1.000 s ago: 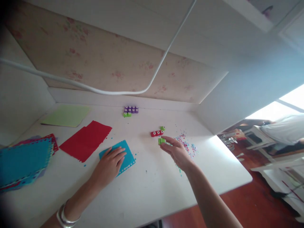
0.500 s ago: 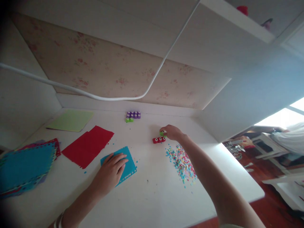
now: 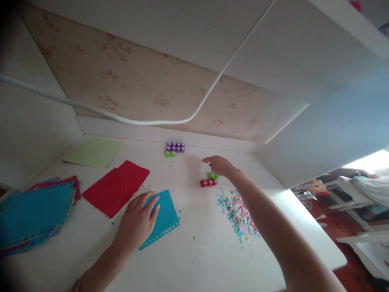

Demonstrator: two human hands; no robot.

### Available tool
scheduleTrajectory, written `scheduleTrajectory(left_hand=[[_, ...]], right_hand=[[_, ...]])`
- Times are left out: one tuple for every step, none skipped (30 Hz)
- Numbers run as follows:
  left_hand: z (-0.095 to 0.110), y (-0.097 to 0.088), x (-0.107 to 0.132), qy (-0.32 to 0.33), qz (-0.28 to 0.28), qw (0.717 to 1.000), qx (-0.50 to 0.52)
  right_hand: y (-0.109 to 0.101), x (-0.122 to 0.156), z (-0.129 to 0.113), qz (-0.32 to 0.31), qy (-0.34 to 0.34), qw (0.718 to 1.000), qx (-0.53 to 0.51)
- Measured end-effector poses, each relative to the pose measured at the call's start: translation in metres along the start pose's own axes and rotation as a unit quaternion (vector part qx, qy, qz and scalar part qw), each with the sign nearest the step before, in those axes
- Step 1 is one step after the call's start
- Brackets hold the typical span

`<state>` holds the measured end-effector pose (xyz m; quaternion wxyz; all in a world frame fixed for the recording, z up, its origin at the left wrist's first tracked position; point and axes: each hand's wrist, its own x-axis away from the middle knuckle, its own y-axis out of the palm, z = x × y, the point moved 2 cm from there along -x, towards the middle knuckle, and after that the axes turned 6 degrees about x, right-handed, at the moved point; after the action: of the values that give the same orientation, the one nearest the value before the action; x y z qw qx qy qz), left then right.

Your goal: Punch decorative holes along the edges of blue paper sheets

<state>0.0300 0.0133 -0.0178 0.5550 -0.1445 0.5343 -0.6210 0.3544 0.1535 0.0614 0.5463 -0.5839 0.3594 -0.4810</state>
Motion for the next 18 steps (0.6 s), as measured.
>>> scheduleTrajectory(left_hand=[[-0.001,-0.002,0.0,-0.013,0.003,1.0,-0.017],[-0.003,-0.004,0.0,-0.026,0.002,0.999,-0.033],[-0.004,-0.005,0.0,-0.035,-0.001,0.998,-0.045],[-0.005,-0.005,0.001,-0.043,-0.006,0.998,-0.053],[-0.006,-0.006,0.001,-0.046,-0.012,0.997,-0.058],[-0.007,-0.006,0.002,-0.047,-0.016,0.997,-0.06],[-0.008,-0.006,0.003,-0.046,-0.018,0.997,-0.06],[-0.009,-0.006,0.004,-0.044,-0.018,0.997,-0.057],[-0.01,-0.006,0.005,-0.043,-0.017,0.997,-0.054],[-0.012,-0.006,0.005,-0.042,-0.015,0.998,-0.05],[-0.013,-0.007,0.005,-0.042,-0.014,0.998,-0.045],[-0.015,-0.007,0.005,-0.043,-0.014,0.998,-0.041],[-0.016,-0.007,0.005,-0.044,-0.016,0.998,-0.038],[-0.018,-0.007,0.004,-0.045,-0.019,0.998,-0.035],[-0.019,-0.006,0.003,-0.045,-0.025,0.998,-0.032],[-0.02,-0.005,0.002,-0.044,-0.03,0.998,-0.03],[-0.02,-0.005,0.001,-0.042,-0.034,0.998,-0.028],[-0.02,-0.005,0.0,-0.038,-0.034,0.998,-0.027]], right_hand=[[-0.002,-0.009,-0.014,0.012,-0.003,1.0,-0.004],[-0.004,-0.019,-0.029,0.023,-0.009,1.0,-0.009],[-0.003,-0.03,-0.045,0.033,-0.02,0.999,-0.015],[-0.002,-0.042,-0.062,0.043,-0.031,0.998,-0.022],[0.001,-0.054,-0.077,0.051,-0.041,0.997,-0.028],[0.004,-0.066,-0.091,0.058,-0.048,0.997,-0.033],[0.008,-0.076,-0.103,0.062,-0.051,0.996,-0.038],[0.011,-0.086,-0.113,0.064,-0.052,0.996,-0.043],[0.015,-0.094,-0.12,0.065,-0.051,0.995,-0.048],[0.018,-0.099,-0.125,0.066,-0.048,0.995,-0.053],[0.02,-0.104,-0.128,0.067,-0.043,0.995,-0.06],[0.022,-0.106,-0.129,0.069,-0.038,0.995,-0.067],[0.023,-0.107,-0.128,0.071,-0.031,0.994,-0.075],[0.024,-0.106,-0.127,0.073,-0.024,0.994,-0.083],[0.025,-0.105,-0.124,0.074,-0.016,0.993,-0.093],[0.025,-0.103,-0.122,0.075,-0.009,0.992,-0.105],[0.025,-0.1,-0.119,0.076,-0.002,0.99,-0.117],[0.025,-0.096,-0.117,0.077,0.005,0.988,-0.132]])
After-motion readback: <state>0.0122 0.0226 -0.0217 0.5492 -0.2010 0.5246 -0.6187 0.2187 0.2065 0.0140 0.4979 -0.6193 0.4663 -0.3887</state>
